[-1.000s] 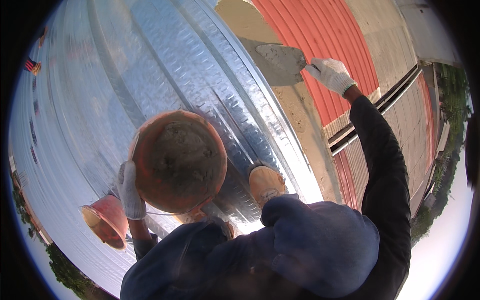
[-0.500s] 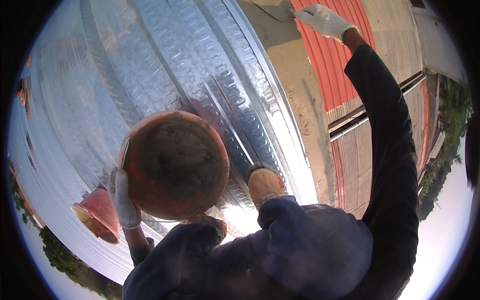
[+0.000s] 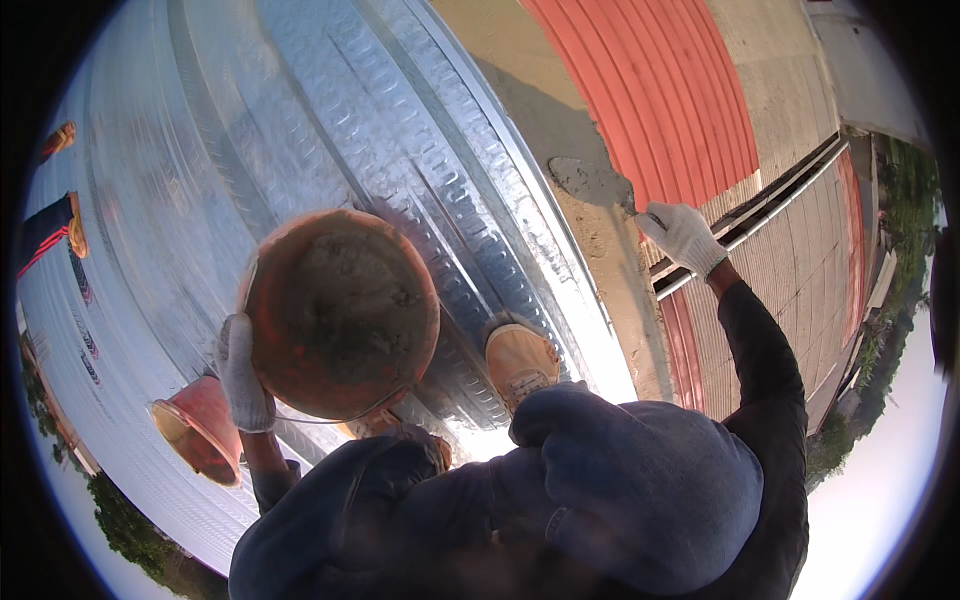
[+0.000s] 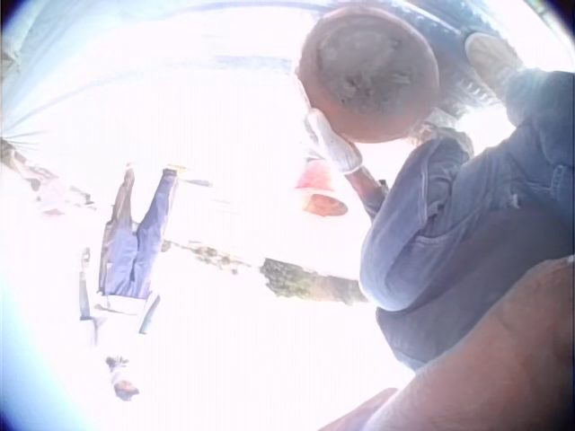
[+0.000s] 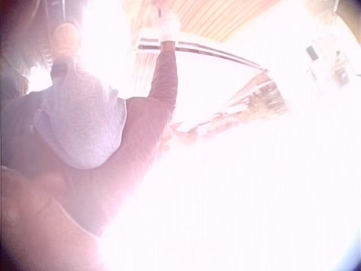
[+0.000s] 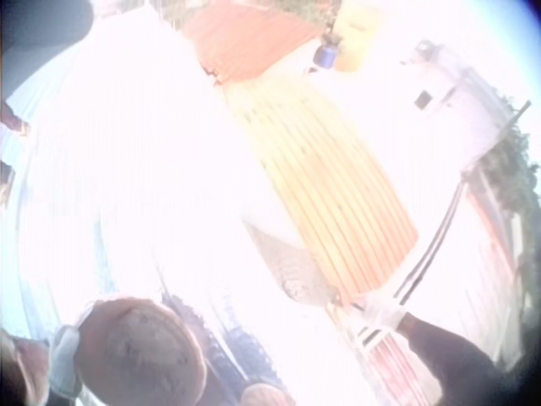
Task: The person scoops cement from a bucket with a trowel and spreads it onto a corrugated metal roof surface. The person repeatedly scoops and applies the material along the roof ridges and seams.
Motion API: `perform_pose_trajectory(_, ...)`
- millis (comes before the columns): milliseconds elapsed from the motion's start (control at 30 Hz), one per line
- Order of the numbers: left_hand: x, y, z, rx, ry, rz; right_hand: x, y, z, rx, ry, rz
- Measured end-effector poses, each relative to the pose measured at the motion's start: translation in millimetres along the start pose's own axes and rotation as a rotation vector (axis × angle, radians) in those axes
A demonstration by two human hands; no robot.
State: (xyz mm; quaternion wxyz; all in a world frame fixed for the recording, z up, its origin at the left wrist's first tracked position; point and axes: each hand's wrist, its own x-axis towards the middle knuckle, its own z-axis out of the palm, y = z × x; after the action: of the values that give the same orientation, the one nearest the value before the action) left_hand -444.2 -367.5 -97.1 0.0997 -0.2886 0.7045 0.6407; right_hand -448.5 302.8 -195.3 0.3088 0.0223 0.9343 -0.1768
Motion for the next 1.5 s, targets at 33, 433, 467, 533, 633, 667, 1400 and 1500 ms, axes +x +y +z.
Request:
perform_pose_trajectory(33,-1.7,0.8,-2.1,0.013,-0.003,0.011,-14.1,-1.6,7.3,0.036,-0.004,-0.001)
perform_pose_trajectory(433,3.0,-10.0,-4.9,-0.026,0.000,0.014,26.3,-31.1,-57.5,1.011,-0.135,0.322)
perform_pose_trajectory(467,2.9,-9.1,-3.4,-0.033,0.001,0.010,35.7,-36.2,-72.8,1.068,-0.194,0.311)
perform_pose_trajectory(533,8.3,-15.7,-5.3,-0.036,0.001,0.030,53.7,-28.7,-82.5,1.060,-0.323,0.342)
perform_pose_trajectory(633,10.7,-23.1,-20.1,0.038,-0.004,0.077,46.2,-24.4,-65.1,1.128,-0.424,0.377)
perform_pose_trajectory(667,12.4,-26.5,-21.7,0.067,-0.013,0.099,37.5,-19.4,-58.9,1.160,-0.431,0.387)
perform_pose_trajectory(1400,20.9,-36.5,-23.2,0.016,-0.007,0.115,-51.1,16.9,34.4,-0.035,-0.063,-0.048)
perform_pose_trajectory(1500,17.1,-33.8,-26.0,0.023,-0.014,0.118,-105.0,17.2,51.4,-0.047,-0.130,0.081)
